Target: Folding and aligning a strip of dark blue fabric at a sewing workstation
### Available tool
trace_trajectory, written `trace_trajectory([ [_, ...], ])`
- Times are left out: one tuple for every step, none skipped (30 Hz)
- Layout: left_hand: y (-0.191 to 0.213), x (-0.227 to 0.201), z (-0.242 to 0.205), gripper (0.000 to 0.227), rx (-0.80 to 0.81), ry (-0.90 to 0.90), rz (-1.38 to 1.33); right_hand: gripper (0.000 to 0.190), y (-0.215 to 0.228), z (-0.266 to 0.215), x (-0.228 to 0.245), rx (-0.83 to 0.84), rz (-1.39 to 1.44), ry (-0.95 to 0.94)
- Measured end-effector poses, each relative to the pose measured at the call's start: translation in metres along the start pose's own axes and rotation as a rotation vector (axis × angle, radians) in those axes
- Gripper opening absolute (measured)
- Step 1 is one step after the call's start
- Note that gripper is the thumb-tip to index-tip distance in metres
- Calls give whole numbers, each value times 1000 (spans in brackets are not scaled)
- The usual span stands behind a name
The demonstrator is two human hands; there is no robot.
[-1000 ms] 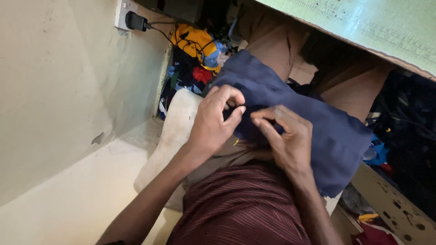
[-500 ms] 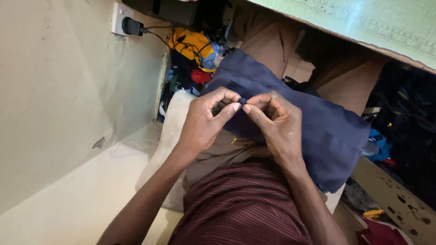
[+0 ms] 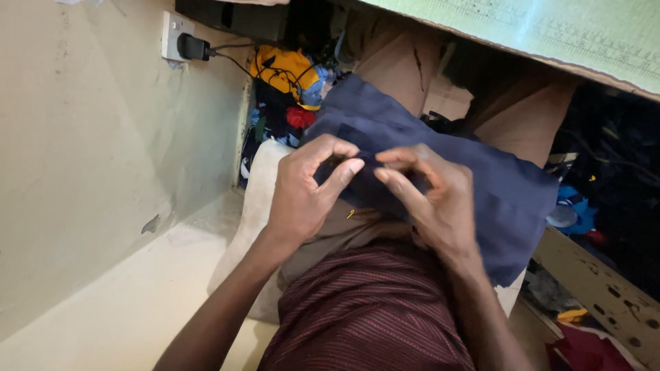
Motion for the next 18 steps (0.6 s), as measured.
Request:
trace_trajectory([
  [2,-6,0,10,-26,-32,9,21,6,-4,3,33,-77,39],
  [4,-6,0,10,-19,-32,6,21,17,-10,-5,26,-78,34],
  [8,-6,-1,9,-49,-37,-8,21,26,-17,-12,45,-163,23],
  [11,-7,-2,9,-79,-44,-23,21,35,-23,-20,62,-248,11],
  [12,-11,-3,9,-71,-45,-26,21,47,-31,-31,55,-250,6],
  [12,-14,-4,11,-56,-17,25,24,60,-39,-44,52,-328,-32],
  [13,-17,-5,13,-41,11,76,27,72,-48,-57,50,-405,-70],
  [11,-18,-7,13,-30,10,72,27,81,-53,-60,42,-406,-78],
  [11,-17,-9,13,-58,33,50,22,92,-59,-68,27,-394,-163],
  [11,-17,-9,13,-82,52,23,17,104,-65,-75,6,-383,-248],
  [10,-18,-10,13,-68,48,16,17,108,-65,-72,-9,-386,-256],
  [11,-19,-11,14,-75,44,30,17,113,-65,-68,-24,-393,-278],
  [12,-21,-12,15,-82,41,44,17,118,-66,-65,-39,-401,-299],
  [10,-20,-13,15,-72,37,39,17,122,-67,-66,-49,-402,-305],
  [12,-18,-15,13,-100,34,34,18,124,-67,-65,-35,-418,-267],
  [14,-17,-17,12,-131,34,31,19,125,-67,-63,-17,-432,-227],
  [14,-19,-18,12,-123,32,28,19,126,-67,-64,-24,-433,-232],
  [15,-19,-18,13,-128,40,11,20,127,-66,-65,-16,-454,-236],
])
Point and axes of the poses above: each hand's wrist, its own z-axis towards the middle knuckle, its own y-axis out of the back of the hand, x = y × z, the point moved 6 cm from there along z, towards the middle knuckle, and after that the axes turned 6 degrees about -y, right-handed, at the moved point
